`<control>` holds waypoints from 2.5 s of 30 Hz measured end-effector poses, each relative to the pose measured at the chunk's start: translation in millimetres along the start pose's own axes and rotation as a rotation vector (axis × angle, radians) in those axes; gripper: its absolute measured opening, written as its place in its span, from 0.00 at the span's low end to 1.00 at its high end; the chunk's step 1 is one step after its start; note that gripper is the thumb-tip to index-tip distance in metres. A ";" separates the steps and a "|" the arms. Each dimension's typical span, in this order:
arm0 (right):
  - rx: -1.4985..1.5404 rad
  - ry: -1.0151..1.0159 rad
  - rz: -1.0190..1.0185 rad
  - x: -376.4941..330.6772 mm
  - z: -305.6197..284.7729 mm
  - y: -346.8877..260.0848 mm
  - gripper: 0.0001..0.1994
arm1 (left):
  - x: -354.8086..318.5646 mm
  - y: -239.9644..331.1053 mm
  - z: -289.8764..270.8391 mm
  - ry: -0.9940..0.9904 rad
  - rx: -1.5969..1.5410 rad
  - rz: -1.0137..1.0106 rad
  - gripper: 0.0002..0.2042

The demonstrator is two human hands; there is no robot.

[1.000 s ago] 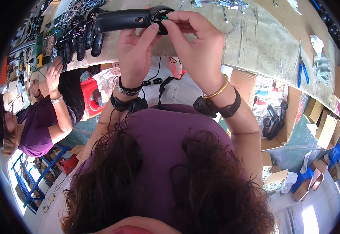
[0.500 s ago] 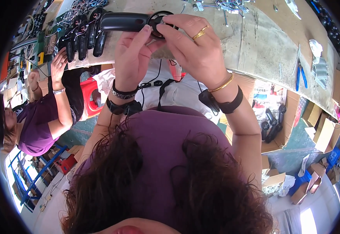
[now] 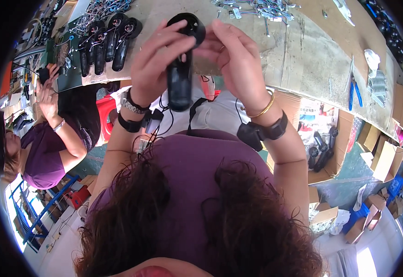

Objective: Assembling plastic components onto hair dryer handles at a manufacturing workbench.

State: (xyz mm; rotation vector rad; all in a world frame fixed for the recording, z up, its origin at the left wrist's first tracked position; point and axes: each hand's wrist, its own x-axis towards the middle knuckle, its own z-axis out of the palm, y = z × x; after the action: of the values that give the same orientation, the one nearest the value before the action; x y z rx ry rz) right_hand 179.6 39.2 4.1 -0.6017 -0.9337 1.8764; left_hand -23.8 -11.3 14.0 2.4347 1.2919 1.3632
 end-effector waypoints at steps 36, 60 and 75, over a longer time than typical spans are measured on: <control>-0.142 0.250 0.150 34.2 0.6 24.6 0.17 | 56.5 -150.2 -66.8 -0.290 0.406 -0.415 0.09; -0.230 0.303 0.047 21.1 -17.3 15.8 0.17 | 78.9 -110.5 -72.3 0.142 -0.627 -0.177 0.10; -0.297 0.217 0.046 14.8 1.8 18.7 0.18 | 28.6 1.9 -0.8 -0.167 -0.017 -0.215 0.11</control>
State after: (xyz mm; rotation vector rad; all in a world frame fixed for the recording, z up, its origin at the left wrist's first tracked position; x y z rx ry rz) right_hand 161.9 46.5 -10.3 -0.9923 -1.0679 1.6832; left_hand -15.9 7.0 34.5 2.2640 1.4425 1.0891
